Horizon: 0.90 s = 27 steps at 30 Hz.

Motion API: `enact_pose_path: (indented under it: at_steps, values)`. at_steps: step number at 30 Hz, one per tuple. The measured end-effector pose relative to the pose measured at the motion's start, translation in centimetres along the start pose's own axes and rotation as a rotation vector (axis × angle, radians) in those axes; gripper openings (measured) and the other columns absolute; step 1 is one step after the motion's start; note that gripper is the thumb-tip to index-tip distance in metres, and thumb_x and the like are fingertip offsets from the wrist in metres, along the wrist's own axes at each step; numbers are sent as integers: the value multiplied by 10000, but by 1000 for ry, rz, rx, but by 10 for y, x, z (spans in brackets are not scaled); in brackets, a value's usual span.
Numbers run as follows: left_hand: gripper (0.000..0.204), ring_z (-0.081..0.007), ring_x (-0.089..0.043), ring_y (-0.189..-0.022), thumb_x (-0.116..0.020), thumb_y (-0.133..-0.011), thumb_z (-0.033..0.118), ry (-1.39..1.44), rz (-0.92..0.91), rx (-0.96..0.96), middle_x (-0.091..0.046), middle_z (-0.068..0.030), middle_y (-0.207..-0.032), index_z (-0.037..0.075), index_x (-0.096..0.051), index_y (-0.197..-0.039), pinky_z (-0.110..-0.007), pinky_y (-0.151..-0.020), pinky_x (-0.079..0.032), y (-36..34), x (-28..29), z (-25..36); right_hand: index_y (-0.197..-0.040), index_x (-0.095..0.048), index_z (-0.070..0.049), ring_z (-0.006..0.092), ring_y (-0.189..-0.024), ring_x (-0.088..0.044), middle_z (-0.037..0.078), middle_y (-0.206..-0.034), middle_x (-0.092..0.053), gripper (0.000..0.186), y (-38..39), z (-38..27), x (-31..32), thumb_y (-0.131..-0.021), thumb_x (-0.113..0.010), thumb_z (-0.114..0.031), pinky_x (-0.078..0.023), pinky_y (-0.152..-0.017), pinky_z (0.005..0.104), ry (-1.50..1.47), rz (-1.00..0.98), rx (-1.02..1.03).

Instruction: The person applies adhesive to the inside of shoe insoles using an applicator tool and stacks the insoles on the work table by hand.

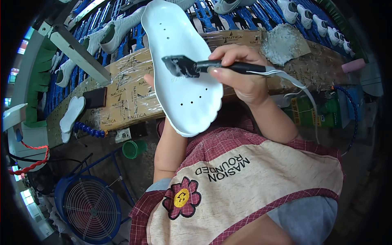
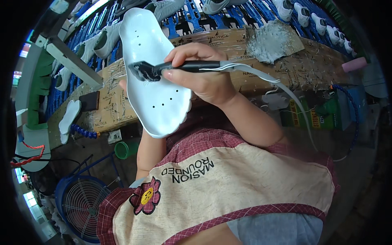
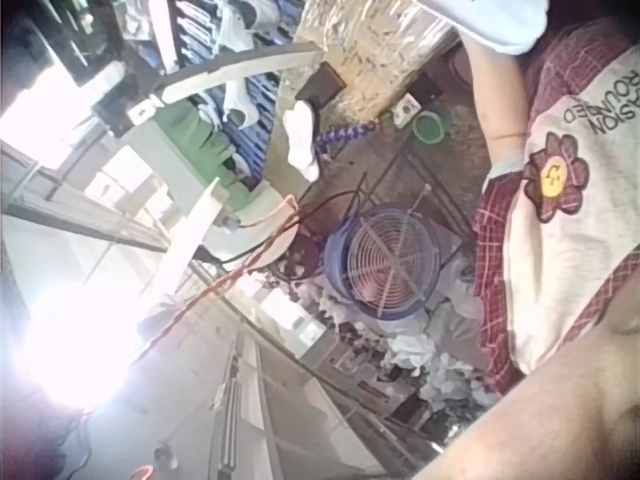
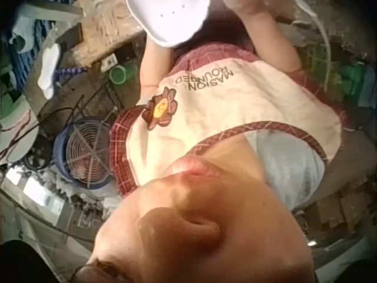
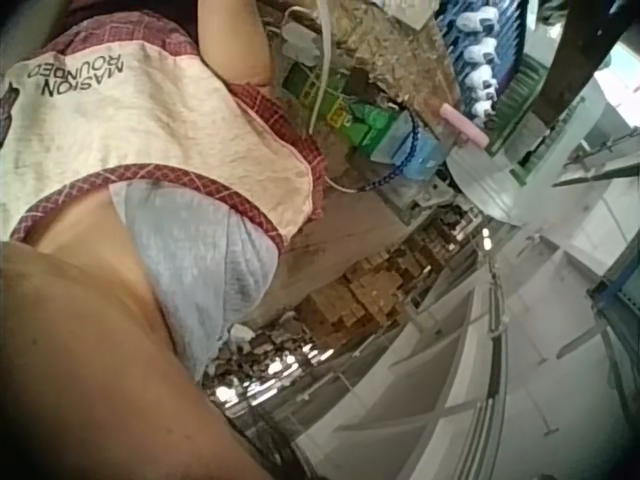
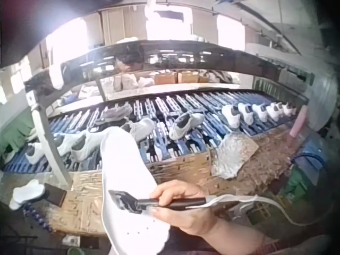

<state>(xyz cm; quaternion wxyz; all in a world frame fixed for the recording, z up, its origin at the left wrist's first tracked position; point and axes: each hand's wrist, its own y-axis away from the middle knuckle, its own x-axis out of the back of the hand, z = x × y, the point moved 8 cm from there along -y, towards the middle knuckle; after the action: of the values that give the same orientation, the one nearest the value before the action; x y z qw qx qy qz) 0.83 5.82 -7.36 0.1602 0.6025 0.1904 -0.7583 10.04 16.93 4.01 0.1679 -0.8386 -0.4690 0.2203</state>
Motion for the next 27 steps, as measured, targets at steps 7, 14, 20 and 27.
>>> enact_pose_path:
  at_steps: [7, 14, 20, 27]
  values:
    - [846, -295, -731, -1161, -606, -993, 721, -32, 303, -157, -651, -198, -1451, 134, -485, -1589, -433, -1010, -648, 4, 18, 13, -909, -716, -30, 187, -799, -692, 164, -1120, -759, 203, 4, -20, -45, -788, -815, 99, -580, -752, 290, 349, -142, 188]
    - [875, -275, -705, -1215, -646, -963, 735, -156, 313, -99, -659, -156, -1463, 149, -490, -1595, -447, -1067, -607, 15, -5, 10, -893, -751, -16, 192, -734, -676, 165, -1117, -760, 166, 14, -42, -79, -767, -832, 56, -561, -650, 277, 478, -235, 380]
    - [903, -258, -683, -1261, -681, -938, 746, -257, 319, -57, -667, -121, -1473, 162, -495, -1600, -459, -1116, -573, 20, -18, 7, -916, -743, -12, 190, -687, -652, 185, -1155, -742, 133, 51, -54, -112, -798, -804, 3, -533, -573, 276, 489, -449, 685]
    - [991, -348, -640, -1341, -655, -912, 799, 194, -51, 26, -621, -206, -1510, 153, -457, -1636, -508, -1138, -554, 9, -27, 15, -901, -717, -18, 183, -646, -608, 199, -1175, -723, 108, 44, -59, -114, -815, -779, -37, -520, -555, 294, 540, -467, 723]
